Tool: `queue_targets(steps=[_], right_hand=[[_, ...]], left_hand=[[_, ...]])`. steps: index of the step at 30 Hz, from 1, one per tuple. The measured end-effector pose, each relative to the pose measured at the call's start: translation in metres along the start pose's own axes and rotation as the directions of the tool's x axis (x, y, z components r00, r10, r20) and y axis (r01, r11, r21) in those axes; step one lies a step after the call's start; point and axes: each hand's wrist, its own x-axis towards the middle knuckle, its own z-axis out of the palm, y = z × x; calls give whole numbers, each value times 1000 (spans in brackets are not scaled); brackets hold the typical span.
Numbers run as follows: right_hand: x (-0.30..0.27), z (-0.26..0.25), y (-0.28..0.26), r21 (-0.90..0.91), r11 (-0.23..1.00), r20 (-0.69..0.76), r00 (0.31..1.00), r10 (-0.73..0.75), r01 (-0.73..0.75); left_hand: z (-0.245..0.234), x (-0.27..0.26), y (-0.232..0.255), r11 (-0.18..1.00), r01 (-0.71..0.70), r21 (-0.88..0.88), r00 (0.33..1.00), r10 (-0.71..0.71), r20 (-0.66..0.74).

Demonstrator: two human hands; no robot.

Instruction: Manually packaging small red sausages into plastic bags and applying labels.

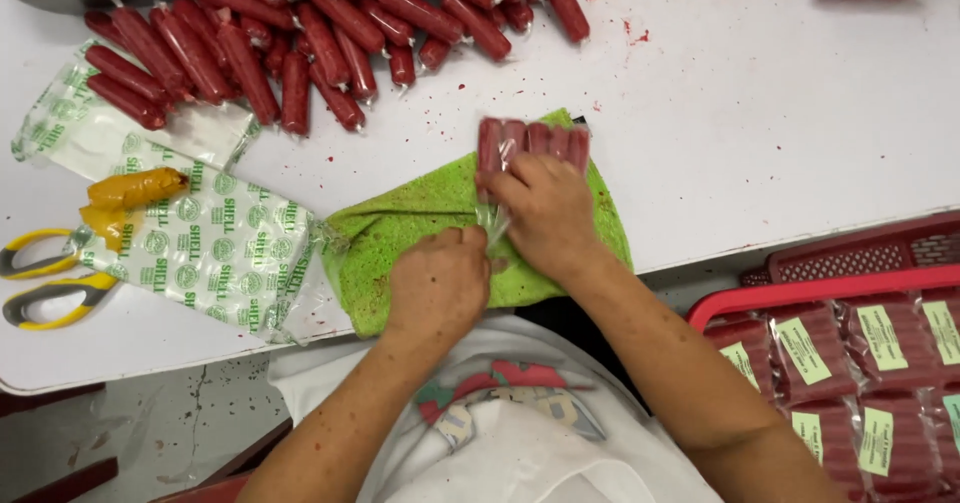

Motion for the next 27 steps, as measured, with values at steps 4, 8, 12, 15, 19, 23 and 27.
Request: queue_targets(steps=[4, 8, 12, 15, 19, 23, 27], right_hand=[[-4, -40, -23, -22, 990, -75, 988, 136, -138], [-61, -69, -33, 326, 837, -50, 876, 479, -439], [-74, -66, -38, 504, 752, 42, 882, 469, -424], [-73, -57, -35, 528, 772, 40, 919, 393, -354], [-26, -85, -20, 658, 745, 101, 993, 56, -109], [44, -81, 28, 612, 782, -94, 993, -73, 116], [55, -56, 42, 393, 910, 442, 842, -310, 128]], left_hand=[[13, -8, -14, 994, 39, 103, 998, -34, -48], [0, 5, 0, 998, -28, 49, 982, 37, -187], [-7, 54, 24, 966, -238, 98, 912, 257, -320], [24, 76, 20, 940, -277, 200, 831, 339, -441], [14, 67, 4, 906, -403, 126, 814, 418, -404], [-2, 25, -22, 873, -486, 30, 735, 427, -526], [-42, 2, -15, 878, -479, 0, 686, 374, -624]])
